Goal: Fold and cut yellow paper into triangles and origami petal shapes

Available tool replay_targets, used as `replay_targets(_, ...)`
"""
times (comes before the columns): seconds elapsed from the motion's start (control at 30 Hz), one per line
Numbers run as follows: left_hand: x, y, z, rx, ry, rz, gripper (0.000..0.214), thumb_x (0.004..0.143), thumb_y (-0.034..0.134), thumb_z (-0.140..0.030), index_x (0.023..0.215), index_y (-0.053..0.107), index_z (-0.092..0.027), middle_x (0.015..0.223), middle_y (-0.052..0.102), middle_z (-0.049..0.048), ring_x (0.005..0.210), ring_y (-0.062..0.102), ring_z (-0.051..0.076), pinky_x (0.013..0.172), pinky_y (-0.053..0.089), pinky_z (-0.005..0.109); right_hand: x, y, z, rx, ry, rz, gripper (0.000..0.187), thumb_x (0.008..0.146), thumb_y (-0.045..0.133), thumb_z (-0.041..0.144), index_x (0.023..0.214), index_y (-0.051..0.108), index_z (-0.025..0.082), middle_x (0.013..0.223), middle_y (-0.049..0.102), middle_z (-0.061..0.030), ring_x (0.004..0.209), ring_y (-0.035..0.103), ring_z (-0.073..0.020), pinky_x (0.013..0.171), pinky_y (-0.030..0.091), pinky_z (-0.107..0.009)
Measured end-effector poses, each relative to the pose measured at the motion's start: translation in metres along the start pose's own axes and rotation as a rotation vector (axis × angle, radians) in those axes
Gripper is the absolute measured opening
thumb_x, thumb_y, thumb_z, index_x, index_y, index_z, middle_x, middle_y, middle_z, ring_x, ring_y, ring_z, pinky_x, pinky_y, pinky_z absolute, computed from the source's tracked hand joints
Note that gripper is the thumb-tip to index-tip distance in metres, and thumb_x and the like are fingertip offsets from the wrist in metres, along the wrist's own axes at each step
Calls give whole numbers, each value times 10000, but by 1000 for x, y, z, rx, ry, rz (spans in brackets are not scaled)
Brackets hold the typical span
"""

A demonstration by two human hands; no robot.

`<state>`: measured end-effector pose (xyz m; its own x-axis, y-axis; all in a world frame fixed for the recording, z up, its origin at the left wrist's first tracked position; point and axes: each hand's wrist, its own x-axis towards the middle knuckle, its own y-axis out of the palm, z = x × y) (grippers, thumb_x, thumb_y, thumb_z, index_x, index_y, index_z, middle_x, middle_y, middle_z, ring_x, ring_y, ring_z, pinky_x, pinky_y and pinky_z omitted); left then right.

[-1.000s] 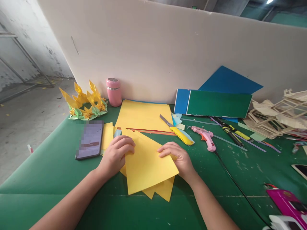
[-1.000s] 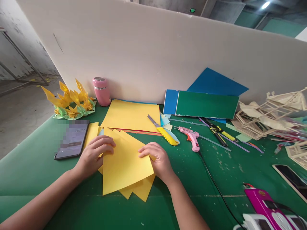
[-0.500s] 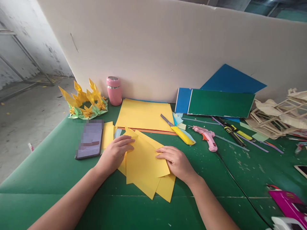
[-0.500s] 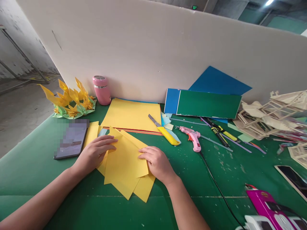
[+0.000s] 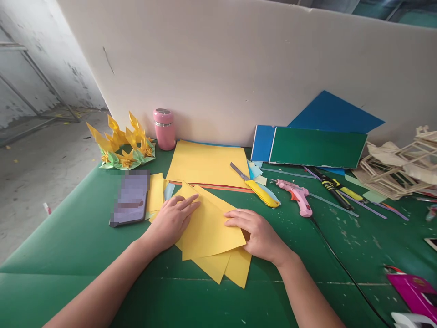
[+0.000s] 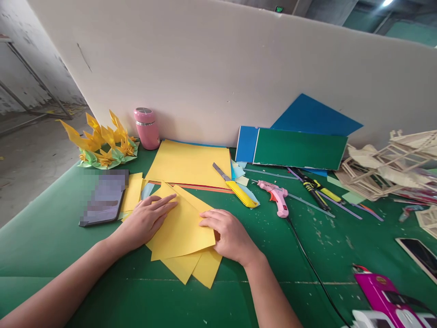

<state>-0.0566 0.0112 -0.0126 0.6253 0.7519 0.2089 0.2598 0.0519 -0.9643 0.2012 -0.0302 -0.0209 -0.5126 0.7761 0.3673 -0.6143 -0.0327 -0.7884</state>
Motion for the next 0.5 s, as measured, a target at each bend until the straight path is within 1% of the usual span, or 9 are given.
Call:
replay_targets(0.03, 0, 0, 0, 8, -2, 33, 403, 922, 346, -158, 1268, 549, -194, 1384, 522, 48, 1033, 559, 281, 888, 497, 502, 0, -1, 0, 2, 3, 5, 255, 731, 672, 154, 983, 683, 192, 1125, 688, -97, 1039, 623, -271, 911, 504, -463)
replay_targets(0.1, 0, 1, 1, 3, -3, 73, 430, 917, 337, -138, 1300, 521, -204, 1401, 504, 42, 1104, 535, 288, 922, 476, 512, 0, -2, -1, -2, 2, 12, 288, 691, 671, 98, 959, 697, 198, 1109, 690, -89, 1019, 616, -275, 885, 511, -459)
replay_targets(0.17, 1, 1, 2, -25, 20, 91, 443, 913, 327, -115, 1310, 508, -193, 1409, 494, 52, 1233, 469, 283, 1004, 424, 500, 0, -4, -2, 1, 1, 17, 358, 654, 613, 0, 931, 711, 204, 1052, 698, -77, 971, 611, -259, 825, 529, -424)
replay_targets(0.23, 2, 2, 4, -65, 74, 127, 489, 891, 315, -62, 1336, 474, -187, 1436, 461, 56, 1332, 382, 251, 1073, 369, 457, 0, -5, -3, 22, 5, 22, 415, 647, 554, -57, 918, 720, 211, 990, 696, -68, 920, 604, -234, 763, 537, -380)
replay_targets(0.3, 4, 3, 5, -98, 132, 180, 589, 835, 306, 15, 1369, 430, -199, 1470, 414, 45, 1374, 323, 219, 1101, 346, 415, 1, -6, -4, 53, 6, 20, 413, 683, 531, -64, 912, 724, 221, 955, 688, -62, 887, 597, -216, 729, 534, -353)
replay_targets(0.37, 5, 3, 4, -116, 164, 210, 688, 763, 301, 74, 1380, 413, -210, 1484, 391, 36, 1380, 311, 201, 1104, 348, 386, 1, -7, -4, 82, 4, 18, 370, 744, 532, -35, 910, 727, 231, 918, 678, -58, 862, 588, -204, 710, 526, -339)
replay_targets(0.43, 7, 1, 0, -132, 172, 206, 735, 711, 304, 99, 1364, 435, -211, 1463, 419, 42, 1363, 338, 197, 1089, 370, 373, 1, -7, -4, 105, 6, 15, 322, 800, 529, 8, 911, 727, 236, 867, 663, -54, 832, 577, -197, 687, 513, -327)
replay_targets(0.5, 11, -2, -3, -171, 171, 198, 728, 690, 314, 100, 1326, 480, -213, 1398, 487, 58, 1301, 415, 202, 1045, 415, 361, 1, -7, -3, 129, 30, 14, 274, 840, 530, 57, 905, 724, 238, 836, 648, -48, 813, 567, -192, 678, 497, -317)
